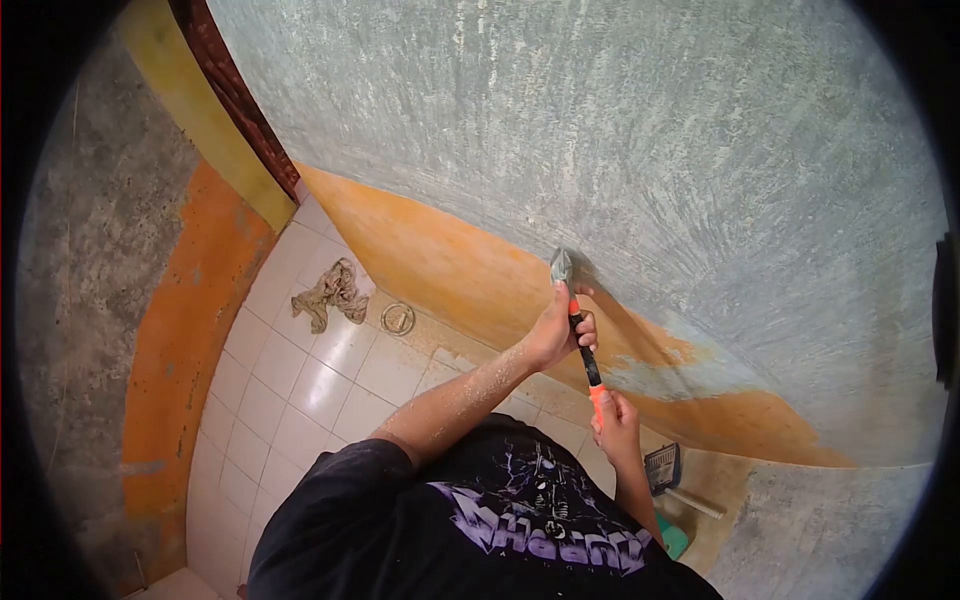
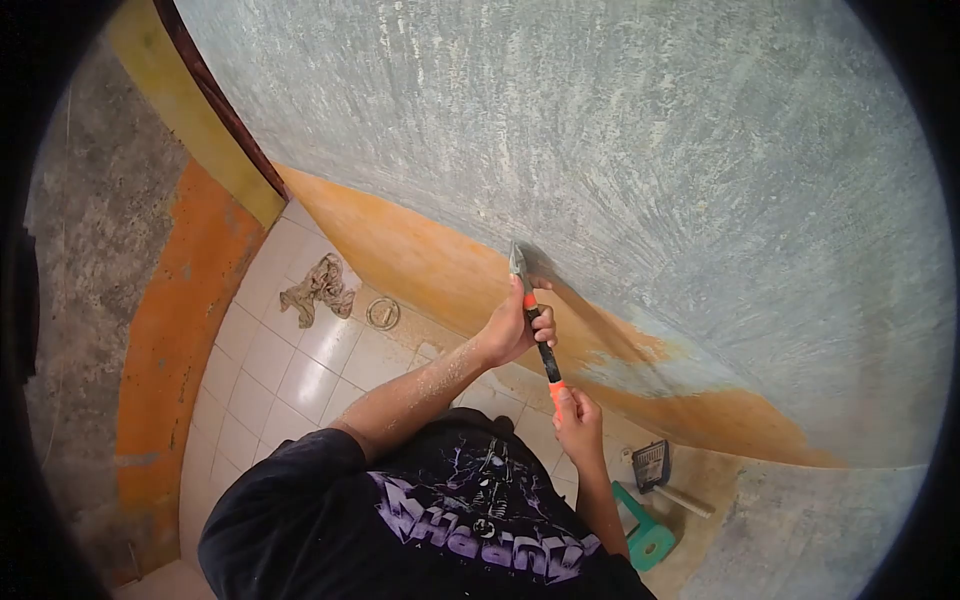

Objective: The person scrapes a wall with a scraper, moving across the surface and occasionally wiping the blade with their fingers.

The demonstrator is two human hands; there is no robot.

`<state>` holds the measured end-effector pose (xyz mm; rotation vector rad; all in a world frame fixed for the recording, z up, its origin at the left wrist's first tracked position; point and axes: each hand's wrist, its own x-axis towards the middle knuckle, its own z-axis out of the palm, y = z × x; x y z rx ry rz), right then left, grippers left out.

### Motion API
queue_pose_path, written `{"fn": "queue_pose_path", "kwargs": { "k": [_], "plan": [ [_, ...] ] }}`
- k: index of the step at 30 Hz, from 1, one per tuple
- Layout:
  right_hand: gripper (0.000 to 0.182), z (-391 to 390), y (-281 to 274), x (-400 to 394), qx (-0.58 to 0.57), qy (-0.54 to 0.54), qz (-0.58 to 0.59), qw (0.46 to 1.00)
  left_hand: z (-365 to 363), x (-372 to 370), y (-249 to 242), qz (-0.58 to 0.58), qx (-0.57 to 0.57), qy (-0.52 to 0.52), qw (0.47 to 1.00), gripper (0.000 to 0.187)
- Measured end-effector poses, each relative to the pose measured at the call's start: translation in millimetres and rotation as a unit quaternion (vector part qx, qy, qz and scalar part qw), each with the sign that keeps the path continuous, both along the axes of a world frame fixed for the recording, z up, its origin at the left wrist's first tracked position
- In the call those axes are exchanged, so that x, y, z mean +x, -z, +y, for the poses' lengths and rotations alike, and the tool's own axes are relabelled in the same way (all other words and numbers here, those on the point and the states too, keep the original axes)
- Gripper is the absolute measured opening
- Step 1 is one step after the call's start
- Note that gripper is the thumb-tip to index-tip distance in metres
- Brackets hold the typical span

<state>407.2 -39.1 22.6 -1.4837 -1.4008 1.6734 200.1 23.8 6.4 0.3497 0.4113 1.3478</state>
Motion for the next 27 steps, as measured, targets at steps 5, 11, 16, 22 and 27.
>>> {"fn": "queue_pose_path", "kwargs": {
  "k": [5,11,16,22,27],
  "plan": [
    [0.033,-1,4,-24,0.008,-0.008,0.000,1.000,-4,-28,1,-0.001,-0.019,-0.017,1.000,0.063],
    [0.032,-8,-6,-31,-0.014,0.017,0.000,1.000,-4,-30,-1,-0.025,-0.034,0.022,0.999,0.062],
    [0.031,-14,11,-48,0.014,0.018,0.011,1.000,-7,-51,2,-0.005,-0.032,0.008,0.999,0.062],
    [0.035,-17,16,-66,0.025,0.023,-0.004,0.999,-8,-65,3,0.000,-0.029,0.011,1.000,0.061],
    [0.031,-24,9,-72,-0.009,0.049,0.028,0.998,-10,-74,4,0.006,-0.024,0.024,0.999,0.062]
  ]
}}
